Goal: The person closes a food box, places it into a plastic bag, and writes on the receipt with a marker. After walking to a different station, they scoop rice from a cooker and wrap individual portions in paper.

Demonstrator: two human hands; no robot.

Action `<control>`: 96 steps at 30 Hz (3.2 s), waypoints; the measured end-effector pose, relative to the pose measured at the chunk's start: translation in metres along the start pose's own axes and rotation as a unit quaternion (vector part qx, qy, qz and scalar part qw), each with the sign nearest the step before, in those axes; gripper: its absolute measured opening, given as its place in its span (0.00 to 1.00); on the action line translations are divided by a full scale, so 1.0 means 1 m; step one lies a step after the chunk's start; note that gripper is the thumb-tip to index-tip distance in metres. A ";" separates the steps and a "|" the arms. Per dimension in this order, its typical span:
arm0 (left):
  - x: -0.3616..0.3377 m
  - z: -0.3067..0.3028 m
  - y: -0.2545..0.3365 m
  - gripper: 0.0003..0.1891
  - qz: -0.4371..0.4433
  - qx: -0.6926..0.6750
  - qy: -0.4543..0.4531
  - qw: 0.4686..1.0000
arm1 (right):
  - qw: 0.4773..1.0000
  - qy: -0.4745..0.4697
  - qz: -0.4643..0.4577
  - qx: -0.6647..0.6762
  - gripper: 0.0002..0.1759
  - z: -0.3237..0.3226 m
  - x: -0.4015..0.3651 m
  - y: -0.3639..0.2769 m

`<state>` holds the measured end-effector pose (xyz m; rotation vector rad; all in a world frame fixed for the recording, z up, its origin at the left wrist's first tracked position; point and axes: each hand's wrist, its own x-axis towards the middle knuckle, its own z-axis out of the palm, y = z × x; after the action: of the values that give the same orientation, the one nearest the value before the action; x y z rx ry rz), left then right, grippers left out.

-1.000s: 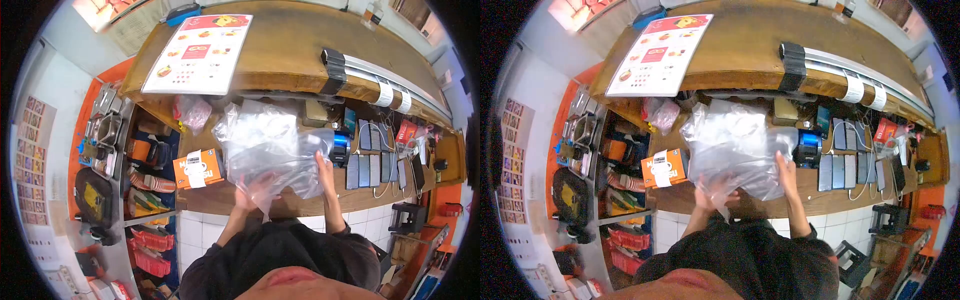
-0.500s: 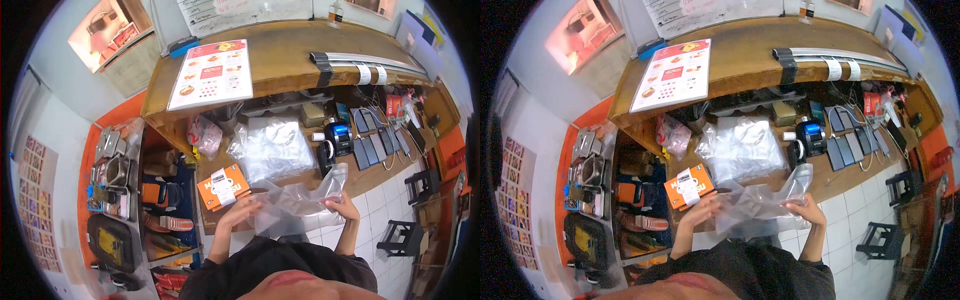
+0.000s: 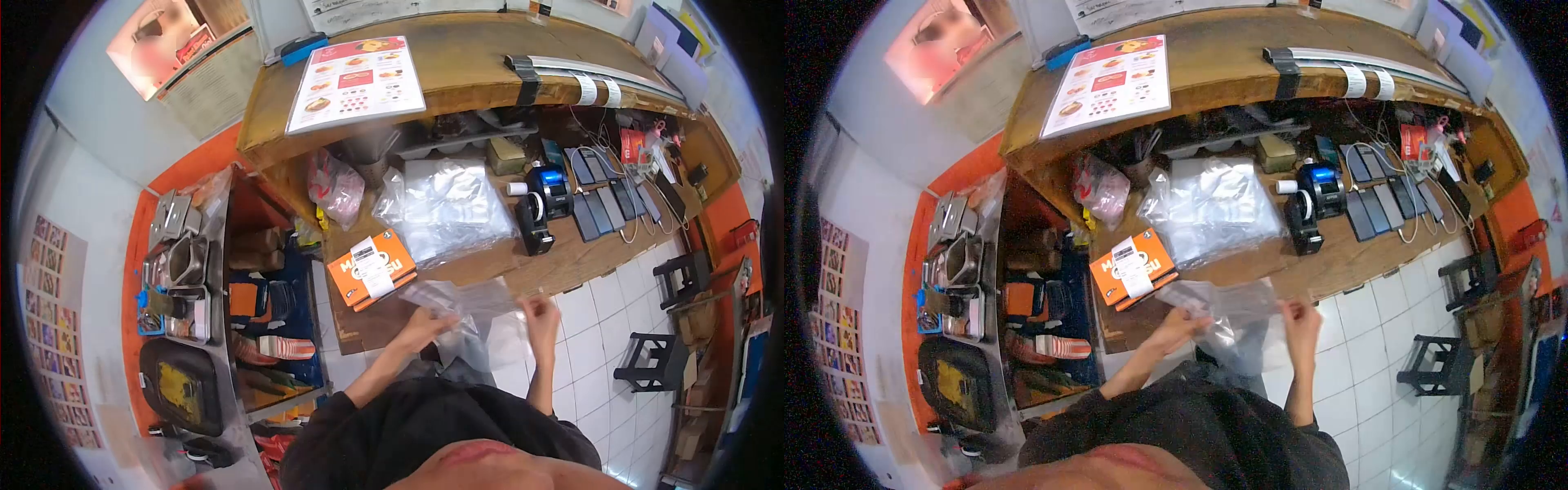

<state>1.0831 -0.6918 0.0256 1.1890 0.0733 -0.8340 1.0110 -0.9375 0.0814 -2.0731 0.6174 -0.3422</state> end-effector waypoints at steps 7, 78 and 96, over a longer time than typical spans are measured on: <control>0.002 0.026 -0.028 0.23 -0.024 0.030 -0.129 0.991 | 0.939 -0.330 -0.031 0.089 0.16 0.039 -0.051 -0.051; 0.291 0.482 0.227 0.12 0.526 0.443 0.314 0.654 | 0.932 0.073 -0.338 0.108 0.16 -0.393 0.455 0.110; 0.268 0.384 0.158 0.13 0.556 0.241 0.434 0.666 | 0.911 0.139 -0.377 0.093 0.15 -0.273 0.424 0.085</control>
<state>1.2289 -1.1375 0.1814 1.7095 -0.1120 0.9157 1.2140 -1.3999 0.1594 -2.0131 -0.0958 -1.1063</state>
